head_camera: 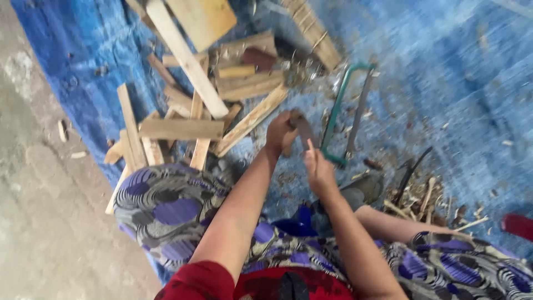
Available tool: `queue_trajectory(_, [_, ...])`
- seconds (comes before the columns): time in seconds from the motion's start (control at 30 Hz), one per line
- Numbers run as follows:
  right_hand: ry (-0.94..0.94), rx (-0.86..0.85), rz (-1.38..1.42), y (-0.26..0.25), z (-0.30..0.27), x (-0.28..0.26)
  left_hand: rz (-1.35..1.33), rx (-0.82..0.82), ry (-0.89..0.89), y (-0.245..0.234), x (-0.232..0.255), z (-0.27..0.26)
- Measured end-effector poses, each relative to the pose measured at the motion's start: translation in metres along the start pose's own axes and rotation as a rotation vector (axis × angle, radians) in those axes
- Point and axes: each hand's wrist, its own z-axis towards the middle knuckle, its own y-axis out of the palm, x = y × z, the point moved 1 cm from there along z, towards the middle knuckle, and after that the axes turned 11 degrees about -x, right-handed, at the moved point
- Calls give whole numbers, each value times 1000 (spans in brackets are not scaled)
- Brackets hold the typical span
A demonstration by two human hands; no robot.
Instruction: A person is carving a piece of wood using a hammer and a small hand-held carving tool while sitting on a tarp.
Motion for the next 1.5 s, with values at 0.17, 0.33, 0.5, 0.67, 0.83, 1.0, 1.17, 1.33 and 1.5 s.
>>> queue_trajectory(0.17, [89, -60, 69, 13, 10, 26, 26, -125, -72, 6, -22, 16])
queue_trajectory(0.33, [28, -10, 186, 24, 19, 49, -202, -82, -51, 21, -29, 38])
queue_trajectory(0.5, [-49, 26, 229, 26, 21, 55, -400, -44, -151, -13, 26, 9])
queue_trajectory(0.67, [-18, 25, 219, 33, 31, 76, -458, -13, -144, -7, 29, 14])
queue_trajectory(0.83, [-3, 26, 213, 42, 44, 100, -427, -28, -131, -14, 36, 8])
queue_trajectory(1.0, [-3, -3, 219, 29, 42, 77, -297, -45, -182, -10, 38, 7])
queue_trajectory(1.17, [34, -7, 176, 34, 41, 85, -257, -76, -173, -24, 57, -7])
queue_trajectory(1.33, [68, -32, 158, 27, 31, 78, -212, -133, -175, -31, 68, -15])
queue_trajectory(1.5, [103, -8, 198, 18, 23, 70, -227, -149, -182, -49, 97, -25])
